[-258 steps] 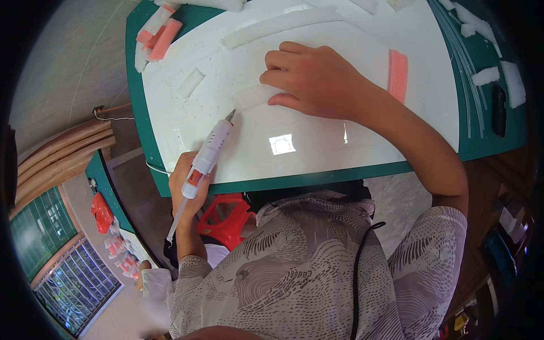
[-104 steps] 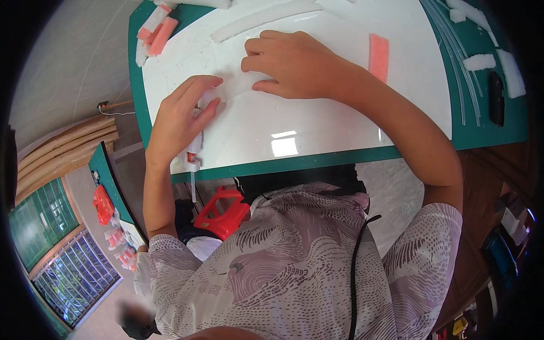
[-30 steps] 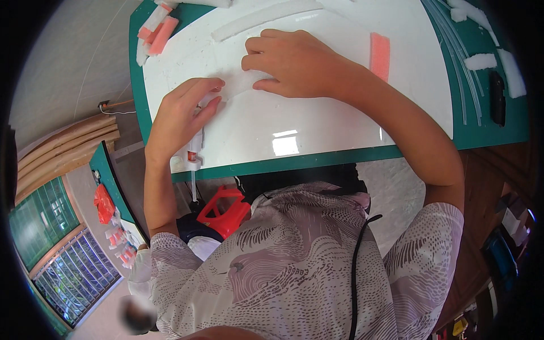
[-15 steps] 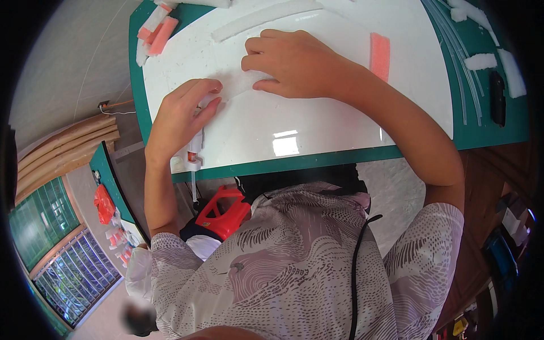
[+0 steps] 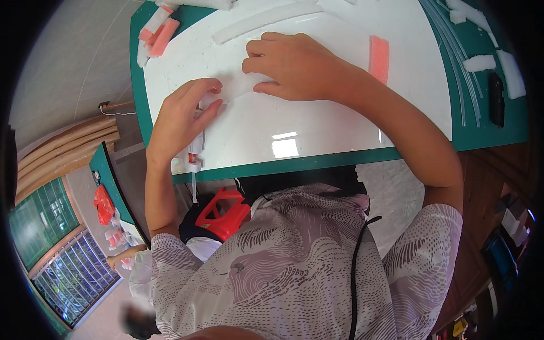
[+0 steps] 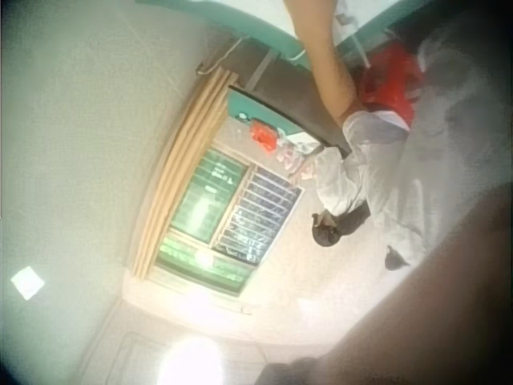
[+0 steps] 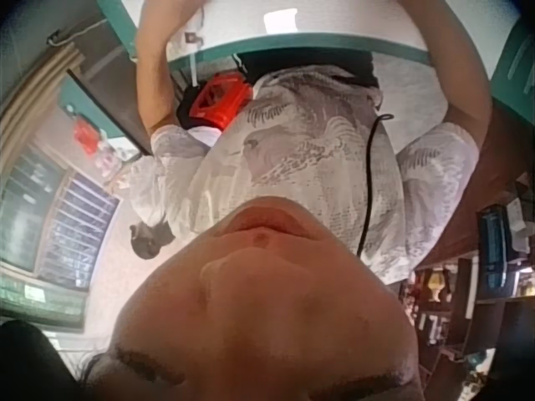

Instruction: Using a hot glue gun to assemble white foam components into a structure.

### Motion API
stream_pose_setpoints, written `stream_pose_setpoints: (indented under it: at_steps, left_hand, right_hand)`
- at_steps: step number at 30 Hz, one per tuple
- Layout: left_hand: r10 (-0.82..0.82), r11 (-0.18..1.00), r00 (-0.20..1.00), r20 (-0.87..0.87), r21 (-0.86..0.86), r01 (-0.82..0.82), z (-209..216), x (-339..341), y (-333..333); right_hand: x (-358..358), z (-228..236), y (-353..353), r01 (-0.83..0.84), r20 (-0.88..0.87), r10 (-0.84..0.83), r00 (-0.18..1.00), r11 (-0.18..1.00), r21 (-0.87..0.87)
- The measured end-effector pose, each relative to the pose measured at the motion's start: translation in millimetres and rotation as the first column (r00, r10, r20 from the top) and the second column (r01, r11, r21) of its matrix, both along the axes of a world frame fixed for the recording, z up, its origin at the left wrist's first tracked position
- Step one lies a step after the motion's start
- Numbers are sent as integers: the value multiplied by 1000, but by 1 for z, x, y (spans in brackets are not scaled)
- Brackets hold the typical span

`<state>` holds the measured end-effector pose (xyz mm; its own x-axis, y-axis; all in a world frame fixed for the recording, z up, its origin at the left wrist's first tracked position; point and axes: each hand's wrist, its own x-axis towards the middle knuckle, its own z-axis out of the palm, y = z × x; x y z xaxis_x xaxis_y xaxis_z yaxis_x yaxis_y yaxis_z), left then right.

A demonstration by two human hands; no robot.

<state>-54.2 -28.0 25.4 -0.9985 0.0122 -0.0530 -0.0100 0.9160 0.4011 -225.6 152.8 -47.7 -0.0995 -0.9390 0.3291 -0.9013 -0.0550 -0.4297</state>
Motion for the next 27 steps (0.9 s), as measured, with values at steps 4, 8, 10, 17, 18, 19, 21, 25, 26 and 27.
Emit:
stream_pose_setpoints:
  at_steps: [4, 8, 10, 17, 18, 19, 21, 25, 26, 27]
  left_hand:
    - [-50, 999, 997, -54, -22, 49, -1, 0, 2]
    - [-34, 999, 991, -125, 37, 39, 1, 3, 4]
    - [-8, 997, 991, -130, 77, 19, 3, 4, 3]
    - [28, 994, 997, -68, 107, -21, 10, 8, -2]
    - [34, 994, 998, -56, 105, -28, 10, 9, -2]
    - [35, 994, 998, -56, 105, -29, 11, 9, -3]
    - [57, 992, 998, -26, 114, -53, 12, 10, -3]
    - [55, 991, 997, -61, 123, -47, 10, 10, -3]
    - [56, 990, 996, -76, 133, -45, 9, 10, -2]
    - [57, 989, 994, -90, 143, -44, 9, 10, -1]
  right_hand:
    - [1, 2, -1, 3, 1, -3, 1000, 1000, -11]
    - [1, 3, -1, 0, 0, 0, 1000, 1000, 8]
    - [-1, 0, -1, -18, 26, 17, 1000, 1000, 10]
    - [-1, 1, 0, -16, 29, 16, 999, 1000, -8]
    - [-1, 1, 0, -13, 29, 13, 1000, 1000, 4]
    - [-1, 1, -1, -10, 28, 10, 1000, 1000, 15]
    - [-1, 1, 0, -10, 26, 10, 1000, 1000, 12]
    - [-1, 0, 0, -12, 18, 12, 1000, 1000, -10]
    - [0, 1, 0, -14, 17, 14, 1000, 1000, -12]
    - [0, 2, 0, -15, 22, 15, 1000, 1000, 3]
